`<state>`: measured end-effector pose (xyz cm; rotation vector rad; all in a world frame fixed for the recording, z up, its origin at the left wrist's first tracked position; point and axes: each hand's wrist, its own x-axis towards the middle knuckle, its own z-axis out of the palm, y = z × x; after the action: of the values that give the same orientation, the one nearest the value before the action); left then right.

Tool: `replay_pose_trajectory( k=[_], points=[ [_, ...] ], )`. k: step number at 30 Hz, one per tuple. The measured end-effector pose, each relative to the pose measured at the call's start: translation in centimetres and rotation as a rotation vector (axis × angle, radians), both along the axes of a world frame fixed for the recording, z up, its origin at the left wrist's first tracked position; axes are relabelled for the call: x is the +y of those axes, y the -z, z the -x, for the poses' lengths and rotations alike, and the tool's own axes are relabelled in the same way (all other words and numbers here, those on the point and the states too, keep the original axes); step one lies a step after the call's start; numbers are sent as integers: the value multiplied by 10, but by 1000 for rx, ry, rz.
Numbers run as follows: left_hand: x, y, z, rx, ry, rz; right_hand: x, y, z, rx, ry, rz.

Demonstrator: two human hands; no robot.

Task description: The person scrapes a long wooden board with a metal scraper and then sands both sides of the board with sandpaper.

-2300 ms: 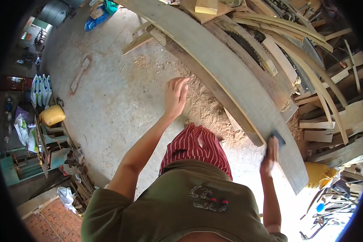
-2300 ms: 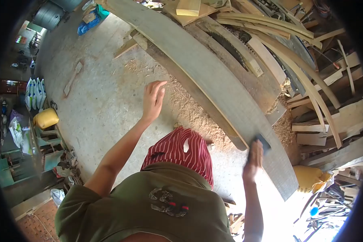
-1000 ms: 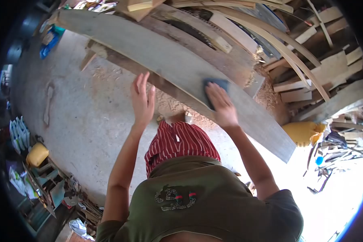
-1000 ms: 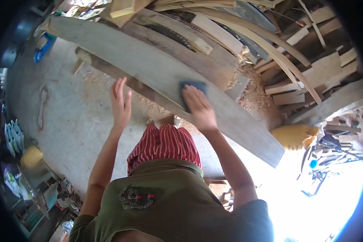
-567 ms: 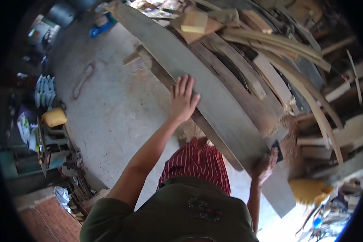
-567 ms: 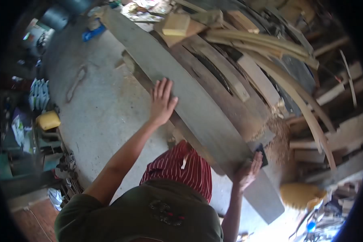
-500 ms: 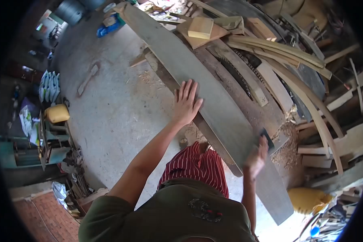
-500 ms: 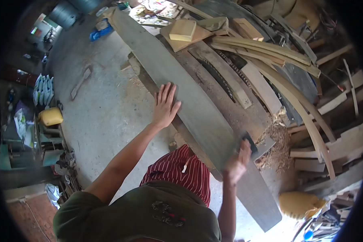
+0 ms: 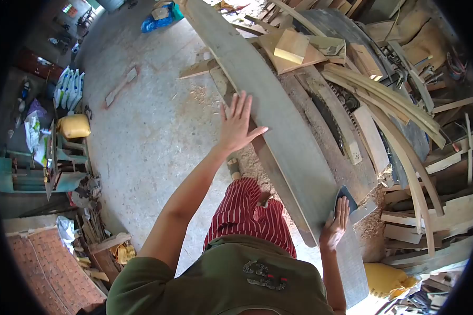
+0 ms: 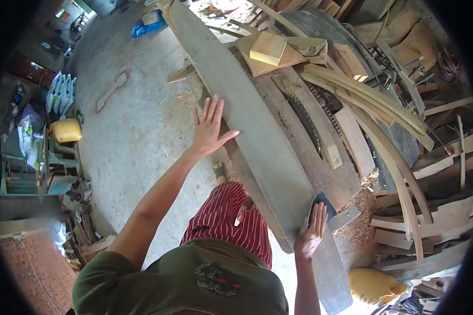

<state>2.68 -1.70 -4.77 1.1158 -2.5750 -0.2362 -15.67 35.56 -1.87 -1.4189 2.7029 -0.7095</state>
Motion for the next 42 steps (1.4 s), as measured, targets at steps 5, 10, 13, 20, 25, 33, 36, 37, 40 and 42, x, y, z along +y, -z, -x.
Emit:
replay_pose_trajectory(
  k=[5,10,13,20,25,33,36,37,40,42],
  points=[
    [-29,11,-2,56,10,-71,-165,5,-1,-65,-86,51],
    [-40,6,-9,8,58,-41,-343,24,-8,67,-313,81],
    [-74,3,-13,90,3,-43,-336,13,-8,46,-335,56],
    [-119,2,-15,118,12,-146,-306,-1,-25,85,-316,-60],
    [-122,6,-13,148,30,-169,-451,7,-25,157,-351,5],
    [-123,9,-14,143,43,-170,-437,-47,-17,-222,-28,-422],
    [-122,8,-11,156,59,-202,-450,-38,-6,-109,-60,-368],
    [-122,8,-12,160,59,-200,-460,-34,-3,-67,-95,-427],
    [-123,8,-12,160,63,-210,-462,-27,-7,-3,-112,-342],
    [-123,5,-12,170,62,-190,-449,-30,-7,26,-124,-315]
  ],
)
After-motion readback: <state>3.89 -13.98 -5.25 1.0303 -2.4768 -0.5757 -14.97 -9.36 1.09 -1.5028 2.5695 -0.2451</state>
